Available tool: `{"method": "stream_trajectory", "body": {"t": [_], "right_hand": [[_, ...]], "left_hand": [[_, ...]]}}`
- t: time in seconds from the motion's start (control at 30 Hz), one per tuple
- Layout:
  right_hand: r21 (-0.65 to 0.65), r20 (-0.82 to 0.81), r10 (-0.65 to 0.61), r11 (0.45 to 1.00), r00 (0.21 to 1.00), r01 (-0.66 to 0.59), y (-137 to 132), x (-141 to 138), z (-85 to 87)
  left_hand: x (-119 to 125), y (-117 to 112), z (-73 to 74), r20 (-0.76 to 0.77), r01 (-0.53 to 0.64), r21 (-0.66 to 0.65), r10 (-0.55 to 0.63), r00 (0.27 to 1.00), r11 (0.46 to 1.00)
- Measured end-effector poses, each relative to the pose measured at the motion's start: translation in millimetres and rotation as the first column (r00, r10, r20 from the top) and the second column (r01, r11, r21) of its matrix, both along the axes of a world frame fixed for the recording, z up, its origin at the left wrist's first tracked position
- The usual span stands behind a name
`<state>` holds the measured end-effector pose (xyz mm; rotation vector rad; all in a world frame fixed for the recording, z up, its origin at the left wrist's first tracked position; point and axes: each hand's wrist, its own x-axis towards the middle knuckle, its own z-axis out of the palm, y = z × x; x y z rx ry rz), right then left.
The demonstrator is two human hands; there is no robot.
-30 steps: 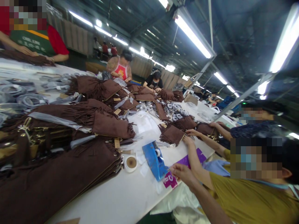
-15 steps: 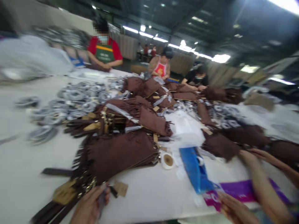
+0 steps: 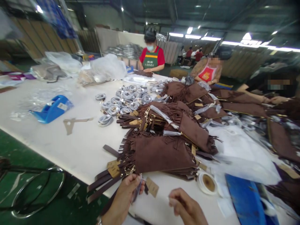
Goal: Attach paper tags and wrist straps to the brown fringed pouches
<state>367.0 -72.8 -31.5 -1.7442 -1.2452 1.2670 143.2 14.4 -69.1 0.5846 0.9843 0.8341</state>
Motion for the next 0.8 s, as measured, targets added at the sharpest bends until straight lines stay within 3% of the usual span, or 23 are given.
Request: {"method": "stream_trajectory", "body": {"t": [0.13,0.23,0.4,0.6,0.8], "right_hand": [[0.163,0.049,0.188,0.967,0.981,-0.194,69.1,-57.8,6.1],[0.182,0.185,0.217,0.951,0.958,-0.251,91.7,-72.1,6.8],[0.132,0.377,0.256,0.936,0.890,-0.325,96.6,-75.9,9.1],[0.076,0.467,0.263,0.939,0.844,-0.334,95.2,-81.1,10.5],[0.054,0.570,0.260,0.935,0.780,-0.351,95.8,-84.5,9.1]], "left_hand": [[-0.7,0.0,1.4,-0.035,-0.042,0.024,0.043,0.998,0.999],[0.8,2.9,1.2,-0.050,-0.087,0.019,0.087,0.995,0.996],[0.2,7.8,-7.5,-0.067,-0.074,0.053,0.078,0.995,0.996],[-1.6,8.4,-17.8,-0.070,-0.072,0.054,0.075,0.995,0.996],[-1.4,9.3,-18.9,-0.082,-0.056,0.103,0.065,0.994,0.993]]}}
